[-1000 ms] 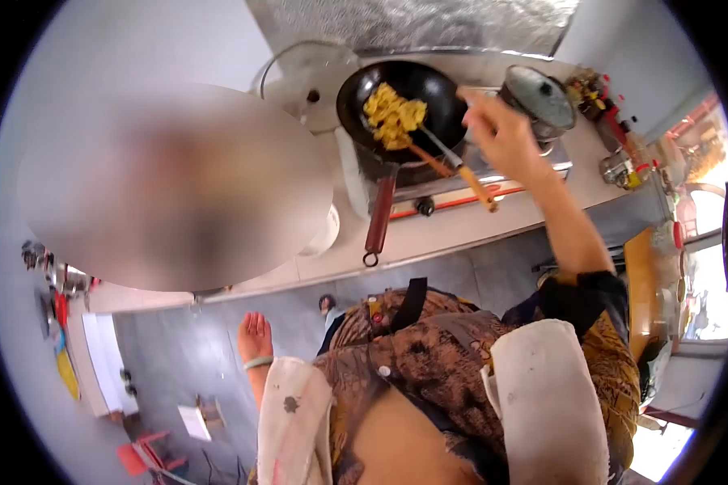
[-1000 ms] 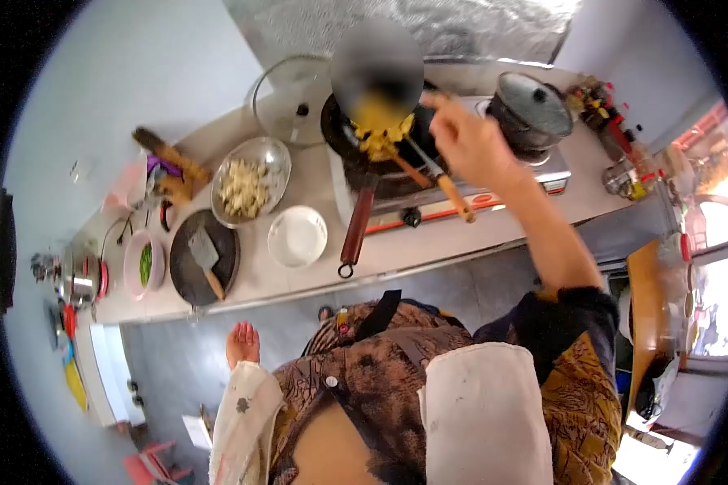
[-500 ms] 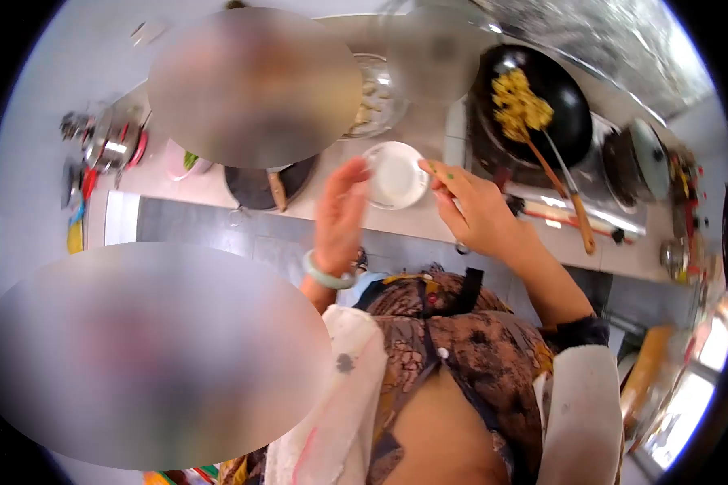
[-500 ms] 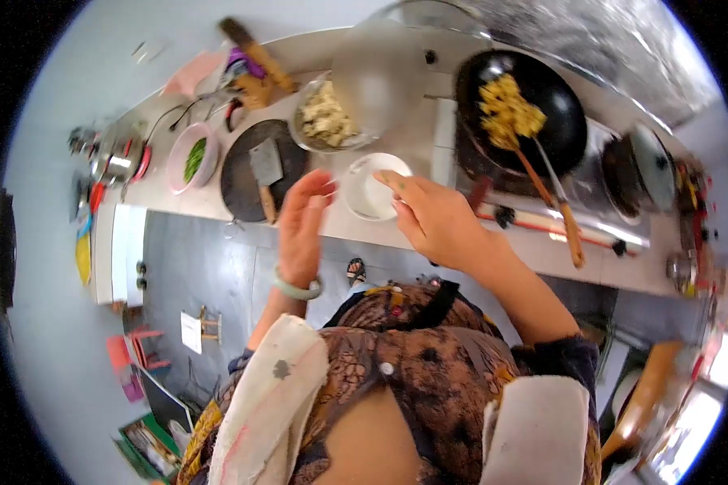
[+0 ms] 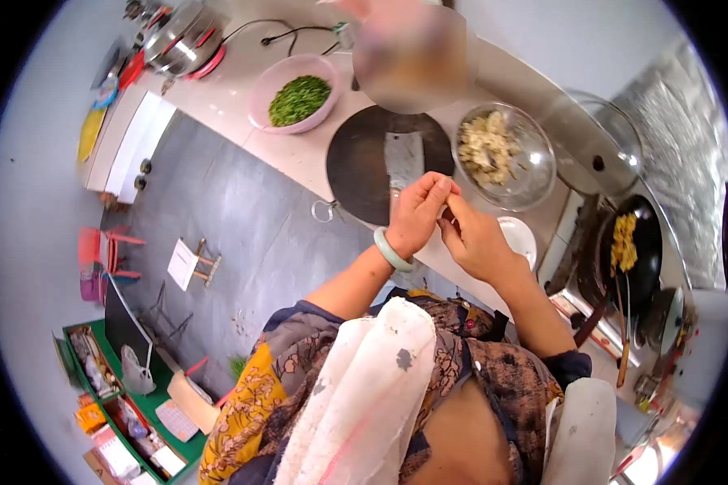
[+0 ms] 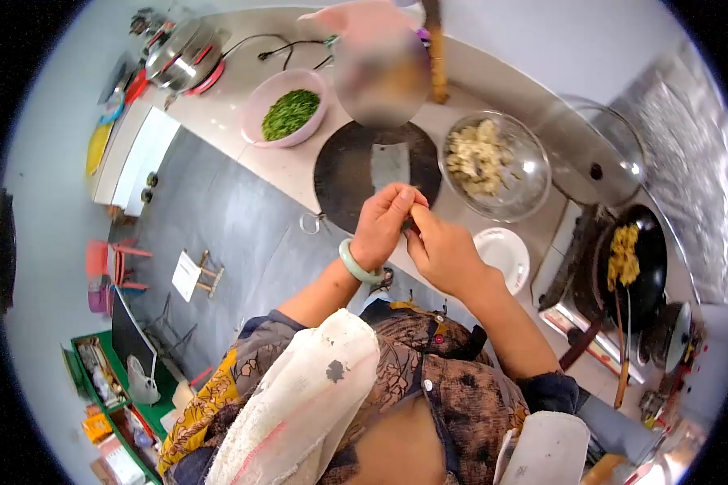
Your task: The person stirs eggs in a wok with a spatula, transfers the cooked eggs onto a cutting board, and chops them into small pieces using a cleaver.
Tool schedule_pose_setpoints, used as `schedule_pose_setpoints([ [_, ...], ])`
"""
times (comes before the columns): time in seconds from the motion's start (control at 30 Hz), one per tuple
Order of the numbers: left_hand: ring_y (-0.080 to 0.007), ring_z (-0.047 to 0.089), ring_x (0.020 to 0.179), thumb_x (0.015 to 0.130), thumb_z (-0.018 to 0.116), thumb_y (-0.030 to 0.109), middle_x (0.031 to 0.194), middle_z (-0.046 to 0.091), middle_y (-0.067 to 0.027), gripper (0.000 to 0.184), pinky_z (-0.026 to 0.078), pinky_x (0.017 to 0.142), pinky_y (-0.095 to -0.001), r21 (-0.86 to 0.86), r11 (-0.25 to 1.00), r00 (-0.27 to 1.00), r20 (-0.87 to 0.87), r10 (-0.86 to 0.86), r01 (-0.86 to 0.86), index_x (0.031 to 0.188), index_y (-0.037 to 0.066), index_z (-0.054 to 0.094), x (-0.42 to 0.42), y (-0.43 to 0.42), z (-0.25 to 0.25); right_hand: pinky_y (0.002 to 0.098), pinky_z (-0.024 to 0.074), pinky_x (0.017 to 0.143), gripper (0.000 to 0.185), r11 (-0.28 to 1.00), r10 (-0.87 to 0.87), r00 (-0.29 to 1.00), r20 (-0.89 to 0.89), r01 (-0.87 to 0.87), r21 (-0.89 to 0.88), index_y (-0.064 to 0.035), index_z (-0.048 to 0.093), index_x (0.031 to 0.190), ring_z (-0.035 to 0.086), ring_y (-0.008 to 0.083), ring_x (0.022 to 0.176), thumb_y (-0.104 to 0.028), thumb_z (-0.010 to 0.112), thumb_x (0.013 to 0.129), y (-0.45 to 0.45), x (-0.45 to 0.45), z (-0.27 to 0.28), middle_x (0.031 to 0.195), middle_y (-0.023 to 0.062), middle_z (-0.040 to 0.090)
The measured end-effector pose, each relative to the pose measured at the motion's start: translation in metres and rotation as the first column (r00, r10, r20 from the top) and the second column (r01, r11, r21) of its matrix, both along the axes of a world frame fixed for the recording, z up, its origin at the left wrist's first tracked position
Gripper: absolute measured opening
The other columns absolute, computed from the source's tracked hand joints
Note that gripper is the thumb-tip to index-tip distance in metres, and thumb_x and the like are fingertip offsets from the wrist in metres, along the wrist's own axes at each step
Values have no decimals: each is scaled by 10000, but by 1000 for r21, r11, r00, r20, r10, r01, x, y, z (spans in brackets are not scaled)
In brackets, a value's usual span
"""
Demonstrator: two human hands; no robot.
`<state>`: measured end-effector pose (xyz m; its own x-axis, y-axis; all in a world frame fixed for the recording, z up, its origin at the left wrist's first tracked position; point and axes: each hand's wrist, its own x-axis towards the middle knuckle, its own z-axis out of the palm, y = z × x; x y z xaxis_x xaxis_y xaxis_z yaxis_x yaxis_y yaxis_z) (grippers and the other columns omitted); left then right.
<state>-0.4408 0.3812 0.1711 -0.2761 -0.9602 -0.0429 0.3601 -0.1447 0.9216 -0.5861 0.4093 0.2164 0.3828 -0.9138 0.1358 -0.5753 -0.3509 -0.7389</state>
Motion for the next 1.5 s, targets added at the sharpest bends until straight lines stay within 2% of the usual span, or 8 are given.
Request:
schedule_pose_setpoints([
  [0.3, -131, 452, 543, 964, 490, 178, 661, 508, -43, 238, 410, 512, -265, 625, 661, 698, -247, 672, -416, 753, 70, 511, 182, -123, -98, 312, 480, 632, 395, 955, -109, 974, 198, 48, 293, -73, 495, 1307, 602, 179, 693, -49, 542, 915, -59, 65, -2, 833, 98, 614],
  [0.53, -165, 502, 584, 990, 470, 340, 623, 566, -80, 450, 397, 574, -293, -160, 612, 619, 8, 785, -774, 642, 61, 530, 264, -235, 2, 293, 483, 648, 383, 868, -404, 913, 57, 363, 338, -58, 512, 1303, 588, 147, 696, -64, 541, 922, -16, 12, -17, 843, 92, 620],
  [0.7, -326, 569, 1141, 903, 613, 308, 1188, 617, -215, 421, 440, 985, -414, -757, 651, 142, 640, 755, -53, 1212, 22, 601, 311, -320, -104, 316, 492, 661, 310, 766, -557, 828, -69, 544, 343, -45, 556, 1232, 601, 191, 676, -92, 544, 925, 39, -15, -15, 816, 120, 627],
  [0.73, -294, 479, 1267, 879, 655, 286, 1378, 507, -190, 643, 379, 1057, -368, -241, 970, -28, 970, 242, 43, 1417, 23, 421, 329, -334, -141, 324, 489, 654, 301, 761, -566, 819, -97, 564, 321, -43, 558, 1220, 595, 214, 662, -89, 548, 923, 52, -17, -15, 803, 132, 622],
  [0.8, -315, 431, 1318, 838, 687, 372, 1412, 477, -192, 739, 359, 1075, -388, -142, 989, 327, 937, 121, 41, 1435, 33, 413, 348, -356, -177, 337, 484, 644, 287, 730, -613, 781, -114, 616, 295, -37, 562, 1200, 589, 248, 647, -84, 553, 918, 69, -24, -10, 779, 147, 616],
  [1.0, -298, 635, 1052, 830, 715, 306, 1169, 654, -194, 499, 479, 926, -377, -387, 886, 160, 886, 434, -256, 1233, 26, 622, 327, -351, -145, 337, 479, 617, 251, 589, -770, 626, -125, 773, 237, -15, 590, 1156, 582, 248, 619, -67, 559, 913, 124, -33, -7, 732, 152, 617],
  [1.23, -360, 502, 1249, 839, 653, 341, 1356, 506, -265, 587, 397, 1055, -397, -433, 894, -440, 784, 437, 117, 1377, 146, 521, 340, -333, -178, 298, 490, 633, 266, 469, -858, 507, -76, 836, 283, -10, 591, 1175, 578, 172, 636, -59, 566, 915, 165, -55, 2, 755, 127, 633],
  [1.5, -369, 447, 1300, 790, 699, 191, 1387, 458, -280, 649, 338, 1099, -404, -392, 875, 157, 881, 445, -284, 1361, -27, 482, 264, -229, -89, 285, 496, 688, 305, 587, -794, 590, 150, 678, 442, 8, 586, 1207, 607, 163, 754, -76, 584, 914, 187, -109, 16, 878, 110, 647],
])
